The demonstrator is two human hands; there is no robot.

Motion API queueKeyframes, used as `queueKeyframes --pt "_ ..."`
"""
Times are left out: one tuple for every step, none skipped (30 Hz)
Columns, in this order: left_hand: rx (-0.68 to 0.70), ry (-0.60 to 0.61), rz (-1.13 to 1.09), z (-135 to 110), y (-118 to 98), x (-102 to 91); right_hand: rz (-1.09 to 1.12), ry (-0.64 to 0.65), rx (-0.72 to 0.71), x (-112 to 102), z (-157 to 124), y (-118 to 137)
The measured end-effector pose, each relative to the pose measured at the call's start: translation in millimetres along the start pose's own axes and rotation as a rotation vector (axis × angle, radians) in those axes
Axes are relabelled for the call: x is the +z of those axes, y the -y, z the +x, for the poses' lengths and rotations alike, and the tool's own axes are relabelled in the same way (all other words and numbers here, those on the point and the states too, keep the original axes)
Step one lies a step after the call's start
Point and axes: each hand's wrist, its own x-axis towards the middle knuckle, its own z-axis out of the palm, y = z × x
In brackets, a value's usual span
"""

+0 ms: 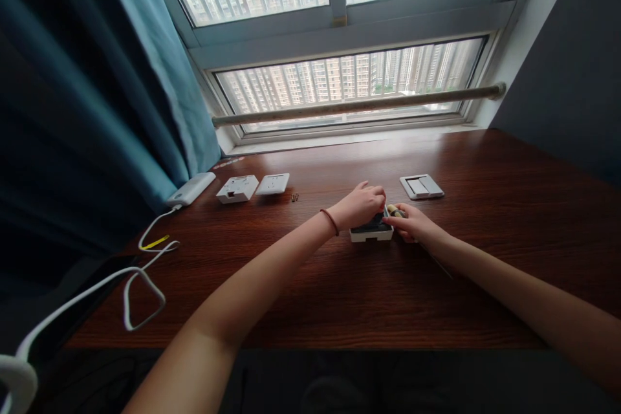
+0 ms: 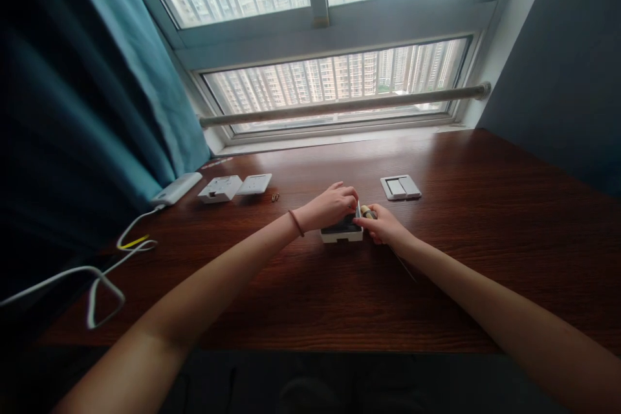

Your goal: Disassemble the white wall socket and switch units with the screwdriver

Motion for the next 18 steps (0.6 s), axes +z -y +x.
queueKeyframes --pt "0.032 0.011 0.041 1 0 -1.5 -0.003 -0.012 0.001 1 -1 0" --pt "0.060 0.011 0.088 2 -1 -3.3 -0.006 -0.026 0.000 1 -1 1" --pt "0.089 0.005 0.135 2 -2 -5.2 -0.010 -0.039 0.000 2 -2 1" --pt "0.115 -0.001 0.176 3 -3 -7.0 -0.013 -0.049 0.002 3 -2 1" --pt "0.140 -0.005 0.208 4 -4 -8.6 -0.014 -0.054 0.004 3 -3 0" --pt "0.162 -0.009 0.231 4 -4 -9.7 -0.016 -0.057 0.008 3 -3 0" --pt "0.185 -0.011 0.247 5 -5 -10.4 -0.020 -0.059 0.010 3 -3 0" --pt "0.208 -0.014 0.259 5 -5 -10.7 -0.027 -0.064 0.011 3 -3 0" --pt "0.231 -0.018 0.268 5 -5 -10.6 -0.035 -0.070 0.011 3 -3 0" --pt "0.253 -0.025 0.275 4 -5 -10.1 -0.046 -0.079 0.012 4 -3 0" --pt "0.273 -0.032 0.278 3 -4 -9.5 -0.059 -0.086 0.013 4 -3 0" --pt "0.287 -0.040 0.273 2 -4 -8.8 -0.073 -0.093 0.013 4 -3 0" --pt "0.287 -0.049 0.259 1 -3 -8.1 -0.087 -0.099 0.013 5 -4 1" --pt "0.274 -0.060 0.236 -1 -3 -7.4 -0.105 -0.106 0.014 5 -4 1" --pt "0.253 -0.070 0.205 -2 -2 -6.8 -0.123 -0.112 0.013 5 -4 2" --pt "0.228 -0.078 0.171 -3 -2 -6.1 -0.143 -0.117 0.011 6 -5 2" --pt "0.206 -0.085 0.133 -5 -1 -5.4 -0.162 -0.121 0.007 6 -5 3" --pt "0.187 -0.091 0.093 -5 0 -4.5 -0.179 -0.124 0.003 6 -5 3"
